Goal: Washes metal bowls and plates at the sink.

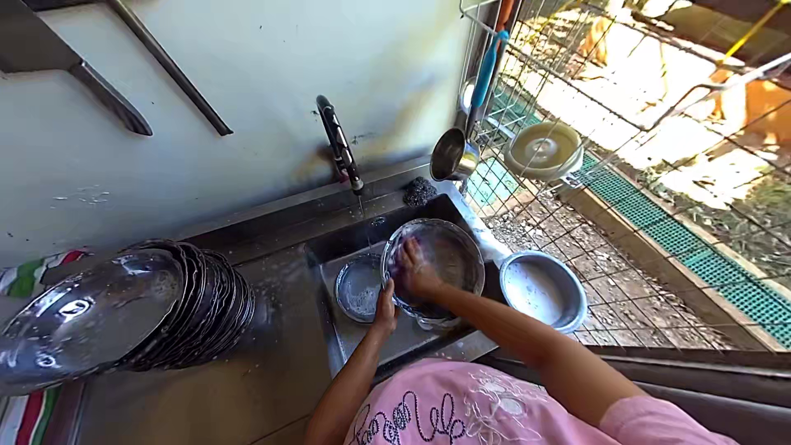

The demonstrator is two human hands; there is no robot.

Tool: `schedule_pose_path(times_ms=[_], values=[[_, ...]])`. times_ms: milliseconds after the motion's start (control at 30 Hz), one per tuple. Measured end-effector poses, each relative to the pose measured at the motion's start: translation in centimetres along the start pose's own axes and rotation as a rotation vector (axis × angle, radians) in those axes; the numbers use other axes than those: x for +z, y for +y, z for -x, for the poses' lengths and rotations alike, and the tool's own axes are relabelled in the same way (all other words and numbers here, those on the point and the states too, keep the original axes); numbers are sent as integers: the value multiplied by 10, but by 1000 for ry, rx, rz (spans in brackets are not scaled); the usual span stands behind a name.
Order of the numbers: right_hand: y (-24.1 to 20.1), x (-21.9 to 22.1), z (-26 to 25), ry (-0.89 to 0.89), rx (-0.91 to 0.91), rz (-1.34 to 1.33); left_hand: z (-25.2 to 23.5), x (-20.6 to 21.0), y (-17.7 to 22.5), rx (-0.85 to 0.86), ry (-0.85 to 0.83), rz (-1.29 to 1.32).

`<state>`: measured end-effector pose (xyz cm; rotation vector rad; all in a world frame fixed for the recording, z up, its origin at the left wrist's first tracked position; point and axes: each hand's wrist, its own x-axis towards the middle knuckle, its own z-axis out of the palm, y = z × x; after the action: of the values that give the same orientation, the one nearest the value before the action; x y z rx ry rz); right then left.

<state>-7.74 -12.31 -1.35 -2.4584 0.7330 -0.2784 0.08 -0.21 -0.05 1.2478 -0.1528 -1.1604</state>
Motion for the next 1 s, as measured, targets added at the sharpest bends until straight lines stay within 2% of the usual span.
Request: schedule_pose_path(times_ms=[33,67,133,167,233,300,400,433,500,567,600,700,800,867,933,1000], values=[[-13,6,7,-19,-31,-126,-3,4,4,41,28,-6],[-21,2,16,-168,-53,-210,-5,1,11,80,91,-27],[-17,-22,27,-511,-124,-95,-7,-18,27,117,214,-64],[-9,-37,29,-575,-142,36,-5,-30,33,109,236,-71],[16,-57,23,-446,-159,200,-1,-43,31,70,231,-112],[28,-60,5,-320,-89,258,7,-33,17,14,187,-133],[9,-26,-12,-179,-87,47,6,-6,6,28,77,-48],[-4,-14,-7,-205,-121,-92,2,-3,8,46,72,-26],[-27,-9,9,-440,-190,-218,-8,-11,22,47,196,-43],[-29,-21,19,-700,-301,-81,-11,-39,46,-4,296,-74],[-20,-25,21,-747,-367,30,-11,-51,54,-18,309,-93],[-7,-30,17,-742,-405,160,-6,-55,49,-37,269,-72],[-48,-18,12,-575,-216,-20,6,-19,17,-13,306,-6],[-63,-6,13,-506,-186,-171,10,-13,12,39,339,-11],[-50,-8,19,-623,-242,-154,13,-36,18,36,370,-36],[-30,-30,18,-733,-248,94,16,-61,31,-4,400,-40]])
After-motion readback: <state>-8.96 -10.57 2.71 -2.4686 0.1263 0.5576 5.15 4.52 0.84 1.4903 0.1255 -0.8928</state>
